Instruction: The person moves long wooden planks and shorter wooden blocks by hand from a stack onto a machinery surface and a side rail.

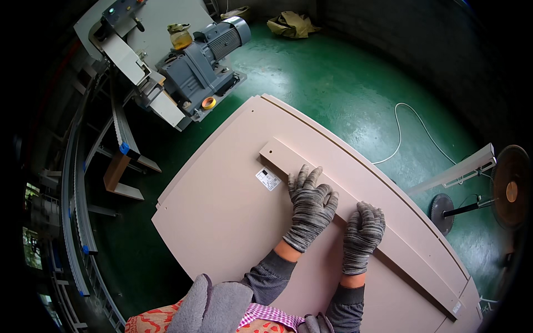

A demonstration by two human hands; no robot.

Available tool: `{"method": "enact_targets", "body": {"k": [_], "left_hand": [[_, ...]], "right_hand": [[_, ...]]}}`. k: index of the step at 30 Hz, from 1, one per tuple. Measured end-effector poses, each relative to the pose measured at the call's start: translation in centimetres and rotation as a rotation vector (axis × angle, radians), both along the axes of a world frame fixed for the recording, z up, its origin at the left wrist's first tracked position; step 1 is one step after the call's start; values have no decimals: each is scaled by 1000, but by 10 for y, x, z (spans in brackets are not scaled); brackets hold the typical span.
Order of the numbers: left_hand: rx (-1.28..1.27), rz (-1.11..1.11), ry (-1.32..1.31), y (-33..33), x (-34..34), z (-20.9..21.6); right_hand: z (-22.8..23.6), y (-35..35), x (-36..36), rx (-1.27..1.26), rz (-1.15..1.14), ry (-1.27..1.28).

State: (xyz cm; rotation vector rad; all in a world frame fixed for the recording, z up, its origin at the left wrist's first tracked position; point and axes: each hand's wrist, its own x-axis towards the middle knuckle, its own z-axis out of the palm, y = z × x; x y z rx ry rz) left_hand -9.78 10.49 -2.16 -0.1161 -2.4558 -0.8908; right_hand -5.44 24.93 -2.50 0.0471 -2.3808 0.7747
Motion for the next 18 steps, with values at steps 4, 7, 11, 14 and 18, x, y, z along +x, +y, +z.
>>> {"method": "enact_targets", "body": {"k": [4, 7, 11, 14, 18], "left_hand": [[15, -4, 20, 0, 0, 0], [-31, -4, -75, 1, 1, 0], [2, -7, 0, 0, 1, -2], [-16, -5, -27, 0, 1, -1], [-19, -8, -19, 0, 1, 0]], "right_hand": [[-1, 0, 0, -6, 0, 1], [-1, 0, 0, -14, -4, -6], [-2, 1, 1, -16, -7, -18], [-1, 1, 1, -14, -7, -25], [-2, 1, 1, 2, -11, -20]]}}
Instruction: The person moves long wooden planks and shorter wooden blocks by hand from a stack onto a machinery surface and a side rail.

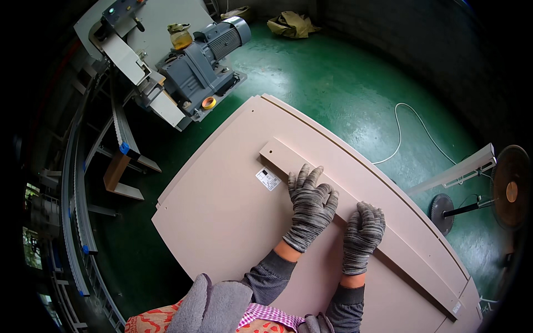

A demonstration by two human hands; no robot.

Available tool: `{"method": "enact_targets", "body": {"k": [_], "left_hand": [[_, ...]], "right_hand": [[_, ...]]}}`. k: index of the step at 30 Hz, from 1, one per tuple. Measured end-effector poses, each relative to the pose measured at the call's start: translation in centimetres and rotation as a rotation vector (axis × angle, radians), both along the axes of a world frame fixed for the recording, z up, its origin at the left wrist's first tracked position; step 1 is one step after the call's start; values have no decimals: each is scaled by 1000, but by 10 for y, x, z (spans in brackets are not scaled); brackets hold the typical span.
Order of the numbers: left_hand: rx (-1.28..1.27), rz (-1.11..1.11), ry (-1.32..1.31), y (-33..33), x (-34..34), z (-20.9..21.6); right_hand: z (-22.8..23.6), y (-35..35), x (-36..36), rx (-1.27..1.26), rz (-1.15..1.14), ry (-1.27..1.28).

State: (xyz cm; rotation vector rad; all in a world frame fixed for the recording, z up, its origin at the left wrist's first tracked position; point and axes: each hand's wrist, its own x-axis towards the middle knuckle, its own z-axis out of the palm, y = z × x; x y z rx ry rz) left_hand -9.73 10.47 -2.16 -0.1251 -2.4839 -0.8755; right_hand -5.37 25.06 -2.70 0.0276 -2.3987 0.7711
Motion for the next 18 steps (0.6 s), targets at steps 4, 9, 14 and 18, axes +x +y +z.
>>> {"method": "enact_targets", "body": {"k": [4, 9, 14, 18], "left_hand": [[9, -5, 4, 1, 0, 0], [6, -4, -3, 1, 1, -1], [25, -4, 27, 1, 0, -2], [5, -10, 11, 1, 0, -2]], "right_hand": [[0, 0, 0, -8, 2, 1], [1, -1, 0, -7, 8, 6], [-1, 0, -1, -2, 7, 16], [0, 0, 0, 10, 10, 17]]}}
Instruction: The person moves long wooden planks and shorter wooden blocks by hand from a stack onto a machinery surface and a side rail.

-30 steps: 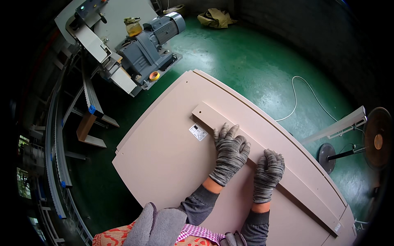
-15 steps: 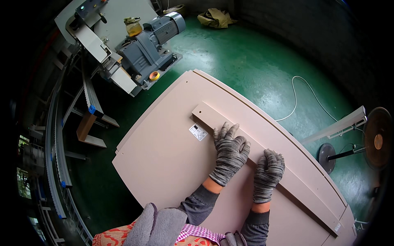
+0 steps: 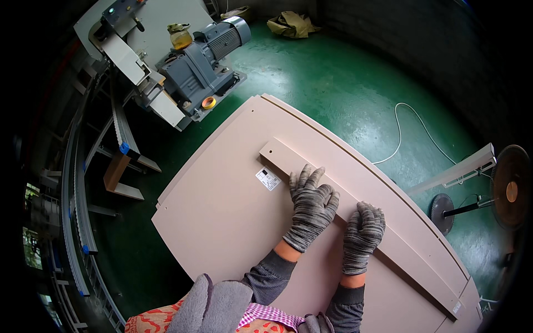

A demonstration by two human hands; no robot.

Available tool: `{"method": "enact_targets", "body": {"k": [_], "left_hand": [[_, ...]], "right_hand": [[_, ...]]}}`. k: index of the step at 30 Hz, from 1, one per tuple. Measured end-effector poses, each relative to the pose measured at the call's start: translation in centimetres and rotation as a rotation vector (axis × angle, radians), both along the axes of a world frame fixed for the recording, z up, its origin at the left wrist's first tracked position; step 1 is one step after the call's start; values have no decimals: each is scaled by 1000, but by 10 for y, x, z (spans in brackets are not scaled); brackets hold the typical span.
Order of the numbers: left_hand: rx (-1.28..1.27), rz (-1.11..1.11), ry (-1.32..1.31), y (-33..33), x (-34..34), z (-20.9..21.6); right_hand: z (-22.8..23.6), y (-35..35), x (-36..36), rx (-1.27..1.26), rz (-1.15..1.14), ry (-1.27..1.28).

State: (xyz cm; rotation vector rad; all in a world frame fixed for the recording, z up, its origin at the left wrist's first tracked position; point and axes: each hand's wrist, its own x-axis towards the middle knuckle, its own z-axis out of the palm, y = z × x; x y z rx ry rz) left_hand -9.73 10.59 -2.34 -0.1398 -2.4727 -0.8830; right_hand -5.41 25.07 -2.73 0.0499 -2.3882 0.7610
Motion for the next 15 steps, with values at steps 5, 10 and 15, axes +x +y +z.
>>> {"method": "enact_targets", "body": {"k": [5, 10, 15], "left_hand": [[-11, -10, -20, 0, 0, -2], [-10, -17, -4, 0, 0, -2], [1, -21, 0, 0, 0, -1]], "right_hand": [[0, 0, 0, -15, 2, -9], [1, -1, 0, -15, -5, -6], [1, -1, 0, -17, -4, -2]]}}
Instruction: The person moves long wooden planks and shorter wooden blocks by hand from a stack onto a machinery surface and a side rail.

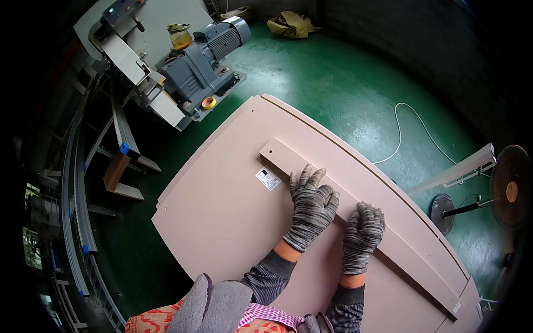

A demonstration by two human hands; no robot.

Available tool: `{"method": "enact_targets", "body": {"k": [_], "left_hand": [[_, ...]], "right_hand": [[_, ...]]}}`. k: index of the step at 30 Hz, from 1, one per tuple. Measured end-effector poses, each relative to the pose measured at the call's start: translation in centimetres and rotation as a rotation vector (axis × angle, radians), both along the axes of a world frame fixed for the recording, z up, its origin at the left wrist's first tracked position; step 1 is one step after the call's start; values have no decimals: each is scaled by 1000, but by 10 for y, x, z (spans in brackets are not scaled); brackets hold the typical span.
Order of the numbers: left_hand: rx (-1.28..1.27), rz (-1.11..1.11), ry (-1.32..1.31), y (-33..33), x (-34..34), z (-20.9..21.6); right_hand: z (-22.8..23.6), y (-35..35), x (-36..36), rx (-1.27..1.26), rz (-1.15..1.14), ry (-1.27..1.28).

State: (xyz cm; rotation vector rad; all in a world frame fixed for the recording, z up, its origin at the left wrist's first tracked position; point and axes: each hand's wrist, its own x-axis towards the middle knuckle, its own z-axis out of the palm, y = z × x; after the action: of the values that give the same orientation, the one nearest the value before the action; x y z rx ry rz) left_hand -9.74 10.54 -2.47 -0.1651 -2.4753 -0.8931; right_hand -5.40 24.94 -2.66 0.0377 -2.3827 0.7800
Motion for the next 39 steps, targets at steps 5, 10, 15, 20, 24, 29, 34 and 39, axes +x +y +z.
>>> {"method": "enact_targets", "body": {"k": [5, 10, 15, 20, 24, 29, 34, 39], "left_hand": [[1, -8, -1, 0, 0, -1], [-4, -8, -15, 0, 1, -1], [11, 3, 19, 1, 0, -1], [15, 5, 32, 0, 0, 0], [16, 5, 24, 1, 0, -1], [16, -5, 6, 0, 1, 0], [-3, -4, -25, 1, 1, 2], [27, -11, 12, 0, 0, 1]], "right_hand": [[3, -1, 0, -28, 1, -12], [4, -2, 0, -29, 6, -8], [2, -1, 0, -21, 9, 6], [3, -1, 0, -21, 12, 11], [2, -1, 0, -22, 6, 8], [1, -1, 0, -26, 8, 7], [2, -1, 1, -28, 7, -3], [2, -1, 0, -27, 8, -18]]}}
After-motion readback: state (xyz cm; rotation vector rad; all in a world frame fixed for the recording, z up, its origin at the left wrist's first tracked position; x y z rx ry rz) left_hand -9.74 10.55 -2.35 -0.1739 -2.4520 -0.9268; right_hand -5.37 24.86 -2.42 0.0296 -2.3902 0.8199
